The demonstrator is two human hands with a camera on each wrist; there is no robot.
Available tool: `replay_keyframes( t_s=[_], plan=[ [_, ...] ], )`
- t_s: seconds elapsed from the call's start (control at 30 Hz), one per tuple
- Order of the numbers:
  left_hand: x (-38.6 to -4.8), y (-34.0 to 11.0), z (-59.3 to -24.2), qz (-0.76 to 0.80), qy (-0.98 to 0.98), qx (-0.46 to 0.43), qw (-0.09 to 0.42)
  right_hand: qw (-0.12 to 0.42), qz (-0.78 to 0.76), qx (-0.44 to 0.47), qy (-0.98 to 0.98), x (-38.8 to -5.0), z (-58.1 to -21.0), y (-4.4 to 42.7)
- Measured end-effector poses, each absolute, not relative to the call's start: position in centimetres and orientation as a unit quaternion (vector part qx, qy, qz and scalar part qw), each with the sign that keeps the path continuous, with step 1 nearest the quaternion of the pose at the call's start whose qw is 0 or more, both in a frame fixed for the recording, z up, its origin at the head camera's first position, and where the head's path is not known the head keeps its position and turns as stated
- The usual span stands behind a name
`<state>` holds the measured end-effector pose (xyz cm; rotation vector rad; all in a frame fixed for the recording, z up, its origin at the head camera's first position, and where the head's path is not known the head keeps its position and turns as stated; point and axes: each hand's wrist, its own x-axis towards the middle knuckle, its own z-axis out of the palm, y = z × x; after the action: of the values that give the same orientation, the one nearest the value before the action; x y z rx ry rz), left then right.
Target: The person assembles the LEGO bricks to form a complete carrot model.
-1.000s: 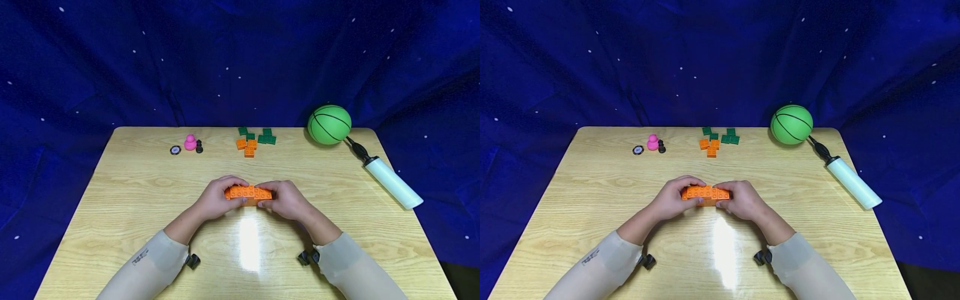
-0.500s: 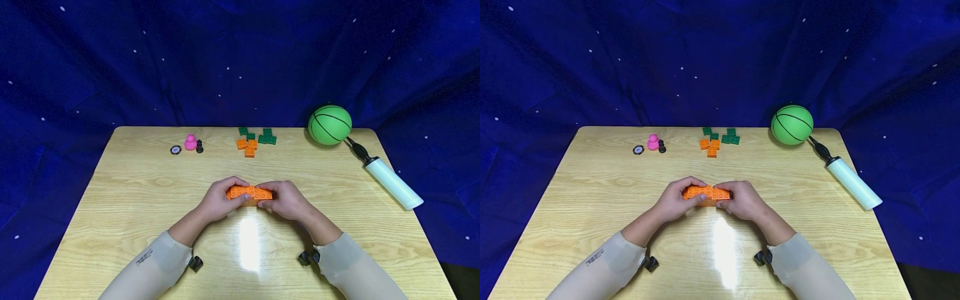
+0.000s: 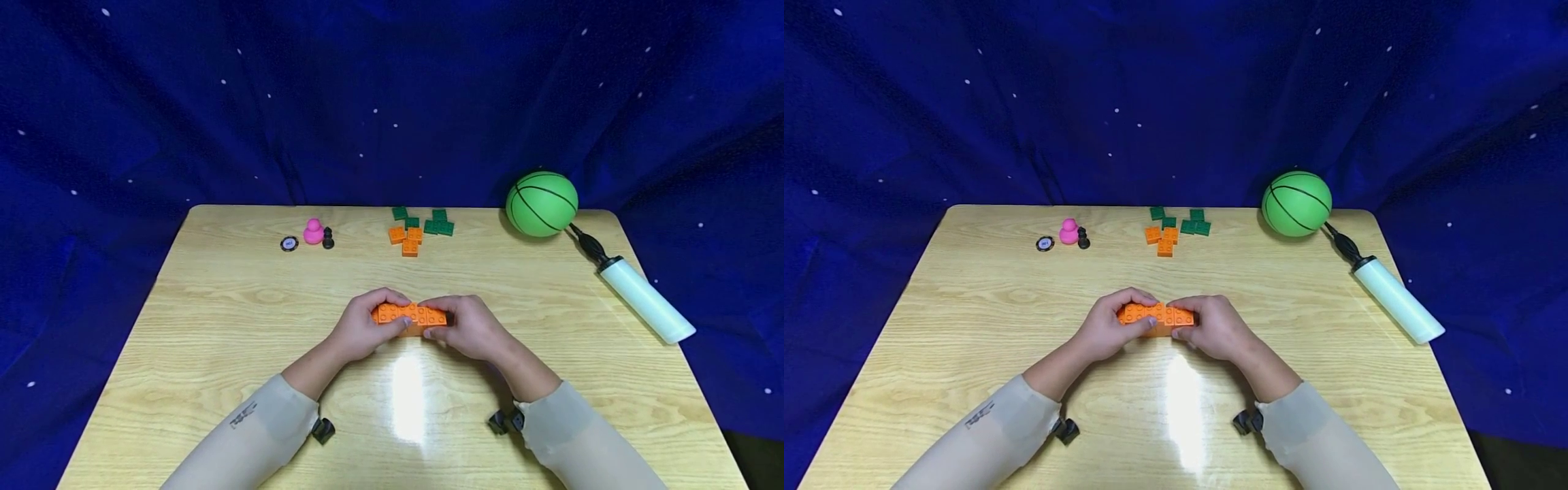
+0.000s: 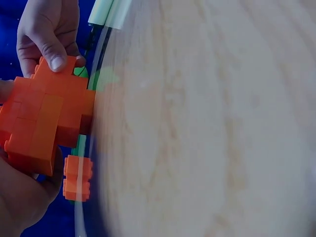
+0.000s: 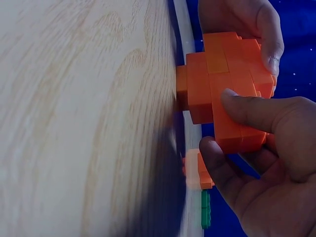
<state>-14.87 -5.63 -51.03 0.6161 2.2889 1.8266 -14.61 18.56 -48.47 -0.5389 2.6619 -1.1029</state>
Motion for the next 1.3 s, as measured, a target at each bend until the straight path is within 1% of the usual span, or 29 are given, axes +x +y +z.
replay_keyframes(
  t_s=[0.13,0.43,0.6,0.7,0.9,1.07,1.3],
  plan=[
    [-14.8,-5.5,-50.8,0.612,0.762,0.199,0.075,0.102,-0.377,-0.185,0.902,-14.7,-48.4,18.5],
    [-15.1,-6.0,-50.5,0.603,0.768,0.187,0.104,0.107,-0.375,-0.188,0.901,-14.8,-48.3,18.6],
    [-15.7,-6.9,-50.6,0.559,0.791,0.221,0.118,0.111,-0.385,-0.179,0.899,-14.8,-48.4,18.8],
    [-16.0,-7.2,-50.8,0.533,0.803,0.238,0.119,0.108,-0.392,-0.182,0.895,-14.7,-48.6,18.7],
    [-16.0,-7.4,-50.9,0.515,0.819,0.227,0.114,0.115,-0.392,-0.201,0.890,-15.0,-48.9,18.8],
    [-16.0,-7.2,-50.7,0.501,0.826,0.231,0.116,0.142,-0.389,-0.223,0.883,-15.6,-49.0,19.6],
    [-15.9,-7.2,-50.5,0.488,0.833,0.231,0.118,0.219,-0.444,-0.237,0.836,-16.8,-49.3,21.0]
  ],
)
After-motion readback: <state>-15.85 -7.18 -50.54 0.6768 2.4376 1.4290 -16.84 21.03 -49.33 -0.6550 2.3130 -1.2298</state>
